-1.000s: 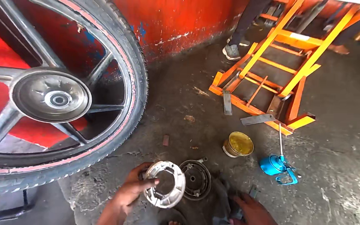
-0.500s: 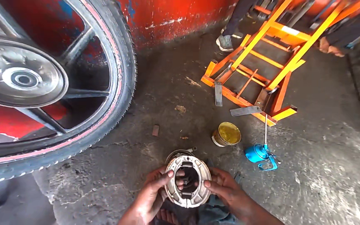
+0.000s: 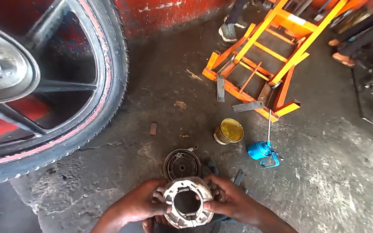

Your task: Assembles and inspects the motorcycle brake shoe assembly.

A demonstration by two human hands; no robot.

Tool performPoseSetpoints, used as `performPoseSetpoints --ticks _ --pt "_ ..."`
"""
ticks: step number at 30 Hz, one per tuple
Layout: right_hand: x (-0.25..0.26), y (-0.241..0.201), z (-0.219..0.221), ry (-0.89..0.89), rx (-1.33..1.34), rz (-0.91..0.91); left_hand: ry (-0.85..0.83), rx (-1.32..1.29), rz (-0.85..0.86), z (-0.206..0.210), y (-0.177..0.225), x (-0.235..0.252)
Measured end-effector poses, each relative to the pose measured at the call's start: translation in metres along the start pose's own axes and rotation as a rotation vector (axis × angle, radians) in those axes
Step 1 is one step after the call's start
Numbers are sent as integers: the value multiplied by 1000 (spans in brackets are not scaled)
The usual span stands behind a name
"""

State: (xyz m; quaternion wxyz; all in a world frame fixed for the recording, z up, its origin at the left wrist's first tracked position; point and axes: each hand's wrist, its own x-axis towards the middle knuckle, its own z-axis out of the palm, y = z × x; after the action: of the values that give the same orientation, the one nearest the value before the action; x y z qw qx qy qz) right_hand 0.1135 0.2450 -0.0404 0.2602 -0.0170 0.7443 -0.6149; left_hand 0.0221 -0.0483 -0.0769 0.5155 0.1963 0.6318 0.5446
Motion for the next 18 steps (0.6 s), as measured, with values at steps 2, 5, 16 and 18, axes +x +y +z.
performPoseSetpoints --ticks 2,5,16,18 --pt "1 5 4 9 -49 43 11 0 -4 4 -8 2" --pt "1 0 4 91 -83 105 116 -74 41 13 -14 11" --pt "9 -29 -9 214 -788 -161 84 625 112 21 57 12" --pt "10 -31 4 114 -870 -254 119 576 74 27 56 14"
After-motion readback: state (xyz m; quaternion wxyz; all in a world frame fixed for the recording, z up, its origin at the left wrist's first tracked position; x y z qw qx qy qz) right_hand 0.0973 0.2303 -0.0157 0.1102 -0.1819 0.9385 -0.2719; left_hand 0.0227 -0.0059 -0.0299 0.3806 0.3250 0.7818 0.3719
